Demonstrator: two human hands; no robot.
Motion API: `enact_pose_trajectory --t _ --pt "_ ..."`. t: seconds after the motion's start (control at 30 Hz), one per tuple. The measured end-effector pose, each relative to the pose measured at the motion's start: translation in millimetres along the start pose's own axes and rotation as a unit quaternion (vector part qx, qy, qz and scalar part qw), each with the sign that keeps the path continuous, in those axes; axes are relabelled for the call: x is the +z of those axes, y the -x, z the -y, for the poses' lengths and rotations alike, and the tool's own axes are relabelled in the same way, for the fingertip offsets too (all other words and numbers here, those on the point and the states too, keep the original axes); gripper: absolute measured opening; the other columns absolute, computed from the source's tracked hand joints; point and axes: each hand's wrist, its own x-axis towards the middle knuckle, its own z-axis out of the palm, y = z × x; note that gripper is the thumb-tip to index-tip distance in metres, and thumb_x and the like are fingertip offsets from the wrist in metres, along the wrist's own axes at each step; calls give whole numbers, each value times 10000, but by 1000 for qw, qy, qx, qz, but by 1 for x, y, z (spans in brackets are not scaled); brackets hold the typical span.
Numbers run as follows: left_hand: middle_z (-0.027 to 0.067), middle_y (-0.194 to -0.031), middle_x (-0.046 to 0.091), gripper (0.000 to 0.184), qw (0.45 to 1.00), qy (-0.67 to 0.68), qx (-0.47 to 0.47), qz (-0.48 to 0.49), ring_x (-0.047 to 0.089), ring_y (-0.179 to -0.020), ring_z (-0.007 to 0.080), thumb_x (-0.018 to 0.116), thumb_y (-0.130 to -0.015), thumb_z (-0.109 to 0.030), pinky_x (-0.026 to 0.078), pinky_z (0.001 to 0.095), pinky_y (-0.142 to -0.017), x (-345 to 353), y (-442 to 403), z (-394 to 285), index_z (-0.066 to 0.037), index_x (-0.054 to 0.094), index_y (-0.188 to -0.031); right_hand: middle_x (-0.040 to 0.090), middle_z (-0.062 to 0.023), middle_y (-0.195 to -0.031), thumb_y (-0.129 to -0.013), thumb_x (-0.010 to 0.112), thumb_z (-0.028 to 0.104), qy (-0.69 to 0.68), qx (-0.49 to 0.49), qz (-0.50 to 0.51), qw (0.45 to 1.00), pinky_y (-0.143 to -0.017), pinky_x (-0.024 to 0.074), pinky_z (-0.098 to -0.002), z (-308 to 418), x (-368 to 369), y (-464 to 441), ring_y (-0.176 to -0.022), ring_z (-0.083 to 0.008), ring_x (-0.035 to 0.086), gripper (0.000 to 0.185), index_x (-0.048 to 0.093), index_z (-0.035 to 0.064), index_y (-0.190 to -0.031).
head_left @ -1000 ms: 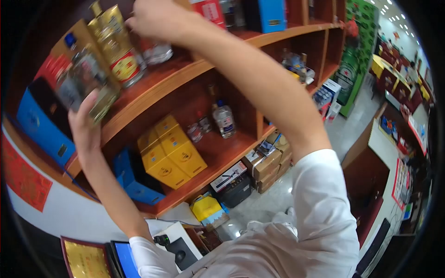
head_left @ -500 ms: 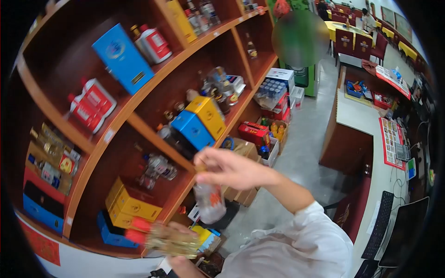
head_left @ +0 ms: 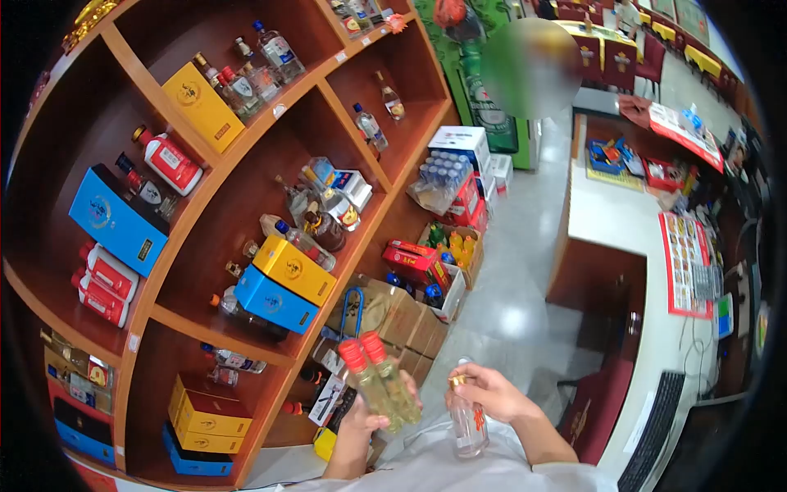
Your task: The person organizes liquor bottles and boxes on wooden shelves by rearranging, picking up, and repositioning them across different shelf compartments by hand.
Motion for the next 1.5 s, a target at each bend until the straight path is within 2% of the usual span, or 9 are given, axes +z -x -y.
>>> enact_pose_trajectory --t 0.27,0.5,0.73,0.8,0.9,1.07,1.17,1.37,1.5 --pt "122 -1214 623 895 998 -46 15 40 683 -1082 274 902 -661 -264 566 454 -945 -51 -199 19 -34 458 -1402 695 -135 -996 -997 675 154 -13 18 -75 997 -767 613 -453 72 -102 -75 -903 -241 697 243 583 46 -1193" --pt "111 -1196 655 899 995 -69 73 25 689 -1080 264 907 -661 -227 564 444 -957 -100 -352 -28 -39 458 -1417 684 -99 -872 -928 756 166 -1 96 -67 993 -656 610 -406 174 -170 -166 -743 -217 698 207 622 31 -1009" --pt "68 -1297 597 1089 904 -248 240 -253 596 -1187 192 981 -563 -258 501 415 -1041 -103 -422 -151 -53 418 -1473 650 -145 -697 -828 684 86 139 -20 -24 990 -510 576 -399 308 -205 -298 -553 -247 658 132 589 15 -887" --pt "62 -1231 640 972 838 -312 312 -320 636 -1106 181 971 -604 -242 529 391 -992 -77 -444 -198 -40 480 -1419 677 -51 -800 -827 705 114 215 -136 56 966 -645 535 -297 372 -205 -344 -711 -130 655 132 617 41 -892" --pt "50 -1121 692 737 752 -411 330 -396 679 -1000 181 927 -703 -191 559 359 -923 -37 -477 -283 -22 562 -1320 655 -31 -744 -870 718 172 313 -270 98 905 -641 517 -285 477 -164 -408 -671 -121 650 170 599 51 -866" --pt "123 -1234 660 846 535 -534 383 -531 650 -1109 209 930 -708 -187 516 365 -1005 -43 -506 -379 -1 480 -1400 658 -16 -763 -891 761 208 311 -443 217 813 -657 493 -274 589 -35 -480 -703 -71 587 231 652 6 -911" --pt "130 -1266 638 915 452 -573 360 -581 628 -1149 223 939 -690 -204 494 365 -1033 -72 -495 -414 19 447 -1429 734 -95 -785 -826 737 221 314 -538 239 745 -708 541 -326 611 40 -536 -733 -141 677 259 697 -22 -906" --pt "149 -1300 613 1025 440 -559 314 -629 608 -1186 240 950 -649 -192 488 374 -1049 -101 -488 -429 31 383 -1474 745 -248 -906 -784 722 343 383 -533 219 723 -836 559 -461 593 149 -621 -906 -403 727 418 720 -35 -960" --pt "146 -1379 573 1010 451 -556 302 -630 574 -1247 245 923 -699 -190 443 383 -1098 -110 -486 -431 -5 358 -1516 739 -272 -955 -787 735 355 420 -523 210 711 -859 562 -474 571 181 -653 -960 -403 724 414 721 -20 -964"
